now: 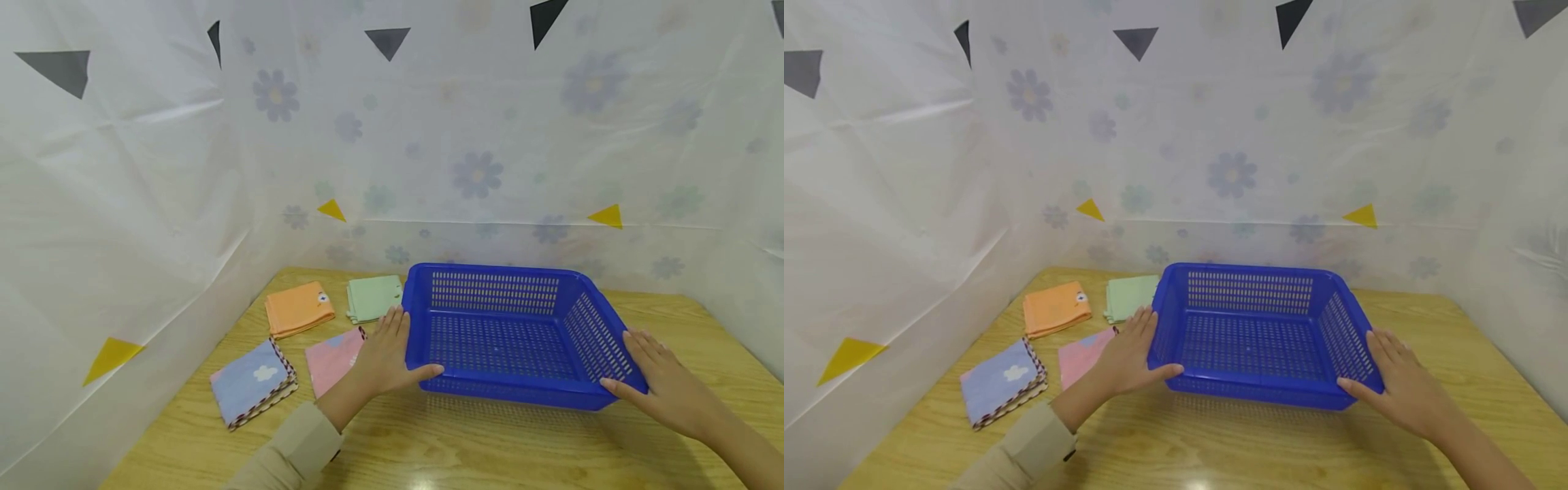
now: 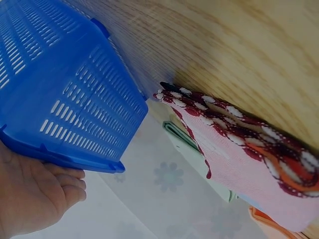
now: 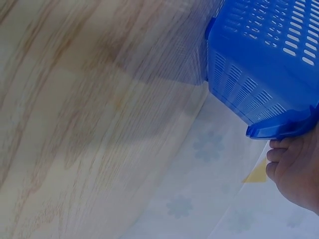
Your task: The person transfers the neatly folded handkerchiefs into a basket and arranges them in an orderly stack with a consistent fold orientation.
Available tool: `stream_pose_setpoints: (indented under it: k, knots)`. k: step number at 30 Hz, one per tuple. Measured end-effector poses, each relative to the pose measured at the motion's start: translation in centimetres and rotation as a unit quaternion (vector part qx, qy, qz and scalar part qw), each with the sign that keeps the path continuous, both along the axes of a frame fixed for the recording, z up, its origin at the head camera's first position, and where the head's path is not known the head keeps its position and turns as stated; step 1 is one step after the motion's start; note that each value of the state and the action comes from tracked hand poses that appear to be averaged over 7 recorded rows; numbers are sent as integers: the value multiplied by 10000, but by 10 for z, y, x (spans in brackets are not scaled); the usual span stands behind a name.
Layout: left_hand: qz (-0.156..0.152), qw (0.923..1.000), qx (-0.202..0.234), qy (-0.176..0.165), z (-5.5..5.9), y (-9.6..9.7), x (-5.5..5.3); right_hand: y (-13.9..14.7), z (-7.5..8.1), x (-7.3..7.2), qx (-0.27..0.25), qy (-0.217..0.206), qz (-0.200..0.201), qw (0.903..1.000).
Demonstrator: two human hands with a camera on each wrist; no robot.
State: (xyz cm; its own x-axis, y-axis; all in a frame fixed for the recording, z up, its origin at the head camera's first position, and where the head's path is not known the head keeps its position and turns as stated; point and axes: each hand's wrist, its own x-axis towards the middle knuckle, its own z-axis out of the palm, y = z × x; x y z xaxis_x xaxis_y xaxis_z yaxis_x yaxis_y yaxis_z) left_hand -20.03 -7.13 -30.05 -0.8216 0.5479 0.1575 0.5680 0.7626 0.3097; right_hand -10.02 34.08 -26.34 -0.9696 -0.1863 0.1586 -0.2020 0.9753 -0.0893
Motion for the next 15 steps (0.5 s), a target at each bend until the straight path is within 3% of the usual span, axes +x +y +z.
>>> stream_pose_setpoints:
  k: [15]
  knots:
    - [45,10000,6,35,-2,-1,1,-1,0,2,41,136,23,9999]
